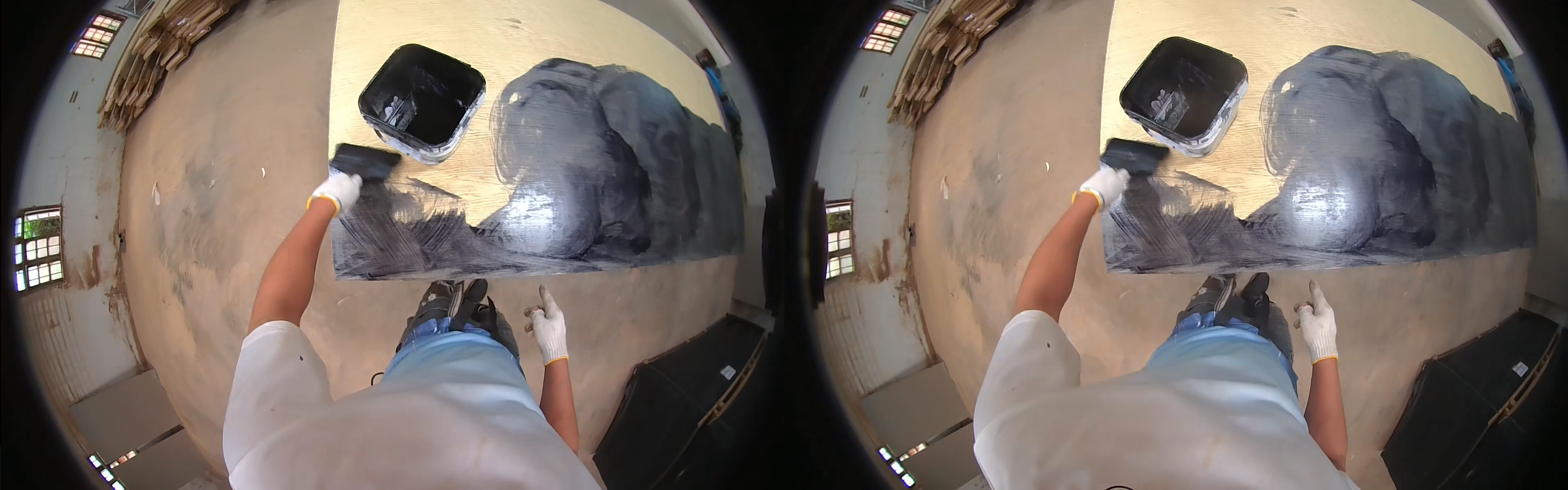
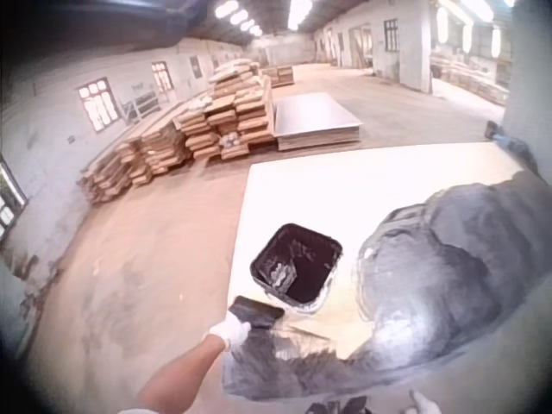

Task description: The person applies black paint to a large wooden board using a brush. They repeatedly dip the brush into a paint container and spread the paint across the surface in broad strokes, gradually covering more area.

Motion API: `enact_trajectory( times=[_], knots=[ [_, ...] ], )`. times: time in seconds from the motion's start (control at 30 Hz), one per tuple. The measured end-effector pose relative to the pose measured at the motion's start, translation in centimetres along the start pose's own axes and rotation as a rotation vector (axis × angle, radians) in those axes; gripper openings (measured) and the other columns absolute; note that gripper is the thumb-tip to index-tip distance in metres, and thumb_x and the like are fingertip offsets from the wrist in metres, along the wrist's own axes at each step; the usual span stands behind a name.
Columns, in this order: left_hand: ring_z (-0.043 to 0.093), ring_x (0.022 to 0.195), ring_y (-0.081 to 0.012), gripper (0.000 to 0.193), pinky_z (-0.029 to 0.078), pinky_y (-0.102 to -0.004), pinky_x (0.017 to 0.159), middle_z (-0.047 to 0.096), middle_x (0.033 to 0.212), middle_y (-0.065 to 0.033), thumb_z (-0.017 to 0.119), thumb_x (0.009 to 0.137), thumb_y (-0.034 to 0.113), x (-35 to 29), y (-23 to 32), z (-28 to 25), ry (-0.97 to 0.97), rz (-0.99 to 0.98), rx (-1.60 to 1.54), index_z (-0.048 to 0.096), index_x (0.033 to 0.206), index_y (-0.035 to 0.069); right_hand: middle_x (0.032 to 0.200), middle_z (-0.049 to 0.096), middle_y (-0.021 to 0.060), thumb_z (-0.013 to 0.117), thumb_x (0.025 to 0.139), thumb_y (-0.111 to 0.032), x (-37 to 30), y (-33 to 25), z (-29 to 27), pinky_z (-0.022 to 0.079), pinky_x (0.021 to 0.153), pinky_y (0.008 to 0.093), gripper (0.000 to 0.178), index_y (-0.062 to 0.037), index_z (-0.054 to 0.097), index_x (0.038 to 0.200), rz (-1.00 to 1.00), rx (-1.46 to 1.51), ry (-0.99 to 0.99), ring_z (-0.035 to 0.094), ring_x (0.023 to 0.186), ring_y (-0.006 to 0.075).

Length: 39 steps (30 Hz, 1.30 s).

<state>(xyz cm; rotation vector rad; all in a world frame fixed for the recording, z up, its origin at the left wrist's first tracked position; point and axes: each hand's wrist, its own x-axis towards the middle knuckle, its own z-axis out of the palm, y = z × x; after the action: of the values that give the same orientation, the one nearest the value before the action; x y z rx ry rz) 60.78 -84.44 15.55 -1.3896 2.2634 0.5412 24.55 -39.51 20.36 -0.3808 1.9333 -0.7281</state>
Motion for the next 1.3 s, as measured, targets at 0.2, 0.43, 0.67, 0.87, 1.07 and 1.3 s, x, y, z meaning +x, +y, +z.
enact_trajectory(
  times=[0.2,0.43,0.67,0.87,1.07,1.3],
  knots=[
    [0.069,0.11,-0.0464,0.052,0.052,-0.0546,0.098,0.07,0.113,-0.0324,0.042,0.105,0.042,-12.7,12.4,5.9,-0.097,-0.147,-0.214,0.07,0.118,0.0,0.095,0.07,0.0092,0.044,0.095,0.003,-1.1,0.8,-1.6,0.05,0.054,0.0261,0.068,-0.0099,0.038,0.162,0.067,0.126,0.172,0.06,0.058,0.0112],
    [0.068,0.103,-0.0487,0.048,0.055,-0.0555,0.09,0.072,0.107,-0.0288,0.042,0.105,0.04,-7.4,15.7,5.6,-0.101,0.012,-0.196,0.072,0.108,0.003,0.096,0.071,0.01,0.043,0.096,0.002,0.1,0.5,-0.1,0.051,0.054,0.0265,0.068,-0.0133,0.039,0.162,0.051,0.011,0.014,0.06,0.058,0.0109],
    [0.066,0.117,-0.0446,0.057,0.05,-0.0535,0.102,0.069,0.122,-0.0303,0.043,0.106,0.046,-11.8,12.4,2.5,-0.151,-0.28,-0.266,0.068,0.123,-0.002,0.097,0.071,0.0108,0.044,0.095,0.003,-0.3,0.5,-2.6,0.052,0.058,0.0271,0.069,-0.0134,0.038,0.163,0.103,0.018,0.141,0.061,0.06,0.0112],
    [0.066,0.117,-0.0461,0.058,0.05,-0.0536,0.102,0.069,0.12,-0.0316,0.046,0.105,0.048,-12.8,17.4,4.5,-0.239,-0.18,-0.225,0.069,0.12,-0.003,0.095,0.071,0.0116,0.047,0.094,0.001,0.2,0.6,-3.9,0.055,0.059,0.0285,0.069,-0.0111,0.039,0.162,0.092,0.064,0.12,0.062,0.063,0.011],
    [0.069,0.106,-0.0483,0.061,0.053,-0.0554,0.097,0.07,0.111,-0.0336,0.038,0.107,0.045,-8.0,14.8,4.5,-0.047,-0.127,-0.276,0.074,0.104,-0.005,0.097,0.068,0.009,0.049,0.098,0.001,1.6,1.2,-5.9,0.052,0.055,0.0277,0.067,-0.0154,0.04,0.162,0.138,0.076,0.063,0.059,0.061,0.0101],
    [0.069,0.111,-0.0455,0.059,0.052,-0.0537,0.099,0.071,0.112,-0.0331,0.046,0.105,0.047,-11.9,28.6,5.6,-0.22,-0.159,-0.193,0.067,0.117,-0.006,0.097,0.067,0.007,0.051,0.098,0.001,4.2,1.4,-14.2,0.052,0.056,0.0269,0.066,-0.0167,0.042,0.161,0.102,0.09,0.025,0.059,0.062,0.0093]
  ],
)
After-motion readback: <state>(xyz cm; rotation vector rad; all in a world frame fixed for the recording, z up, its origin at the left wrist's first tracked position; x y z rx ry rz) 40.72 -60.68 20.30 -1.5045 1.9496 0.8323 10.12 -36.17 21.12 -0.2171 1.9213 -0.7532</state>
